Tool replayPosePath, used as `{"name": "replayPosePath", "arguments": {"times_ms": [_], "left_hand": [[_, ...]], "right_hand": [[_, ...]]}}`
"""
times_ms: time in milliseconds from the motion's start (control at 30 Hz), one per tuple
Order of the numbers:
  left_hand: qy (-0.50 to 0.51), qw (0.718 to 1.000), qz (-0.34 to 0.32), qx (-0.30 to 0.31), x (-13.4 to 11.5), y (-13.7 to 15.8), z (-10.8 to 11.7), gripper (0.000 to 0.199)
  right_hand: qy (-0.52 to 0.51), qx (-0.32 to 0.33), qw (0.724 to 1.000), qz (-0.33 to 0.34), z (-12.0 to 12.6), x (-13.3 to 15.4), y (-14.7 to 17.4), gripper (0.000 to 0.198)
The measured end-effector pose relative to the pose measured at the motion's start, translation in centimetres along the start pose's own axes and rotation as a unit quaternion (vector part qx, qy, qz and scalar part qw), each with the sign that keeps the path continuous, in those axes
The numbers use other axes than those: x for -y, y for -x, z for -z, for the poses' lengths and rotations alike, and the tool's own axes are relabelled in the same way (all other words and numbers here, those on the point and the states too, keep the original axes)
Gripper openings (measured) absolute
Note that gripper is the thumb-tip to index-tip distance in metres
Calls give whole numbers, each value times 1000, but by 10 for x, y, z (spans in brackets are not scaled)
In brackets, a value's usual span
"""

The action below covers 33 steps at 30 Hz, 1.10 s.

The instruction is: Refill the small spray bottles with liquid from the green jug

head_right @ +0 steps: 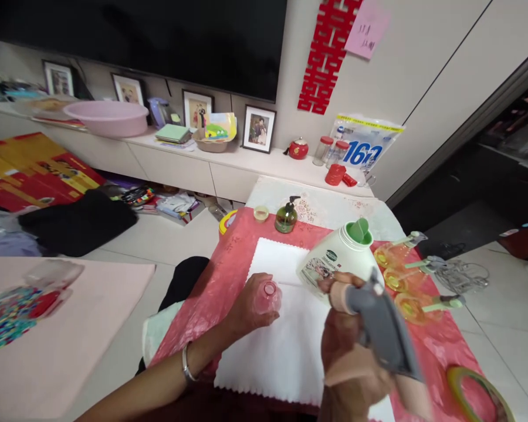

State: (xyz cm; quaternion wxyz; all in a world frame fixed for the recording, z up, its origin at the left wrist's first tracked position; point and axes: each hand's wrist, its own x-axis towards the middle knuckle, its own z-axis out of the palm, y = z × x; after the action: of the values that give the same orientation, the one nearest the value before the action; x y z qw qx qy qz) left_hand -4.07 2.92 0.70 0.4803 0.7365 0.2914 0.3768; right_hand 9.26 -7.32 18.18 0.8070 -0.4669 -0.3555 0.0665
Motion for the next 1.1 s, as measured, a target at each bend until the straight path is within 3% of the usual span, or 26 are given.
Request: {"name": "replayPosePath", "arguments": {"times_ms": [100,167,267,400,533,833,1100], "left_hand": [[17,1000,-15,0,8,3,1,89],[24,1000,-20,-5,15,6,-1,95],[29,999,-26,-20,27,9,-4,102],[10,999,-26,-26,33,10,-6,102],[9,999,-16,-31,33,11,-6,103],[-12,998,-46,-39,33,14,-6,103],[-57,991,-108,-56,29,15,-7,99]], "right_hand": [[25,-4,997,67,9,21,-15,30],[83,15,995,56,19,20,-14,30],[203,69,975,-62,39,-7,-2,43],[355,113,908,-192,60,-64,16,68],[391,161,874,-239,63,-102,23,69],[415,236,853,-211,39,-140,10,65],[452,266,839,-144,22,-183,20,30]]}}
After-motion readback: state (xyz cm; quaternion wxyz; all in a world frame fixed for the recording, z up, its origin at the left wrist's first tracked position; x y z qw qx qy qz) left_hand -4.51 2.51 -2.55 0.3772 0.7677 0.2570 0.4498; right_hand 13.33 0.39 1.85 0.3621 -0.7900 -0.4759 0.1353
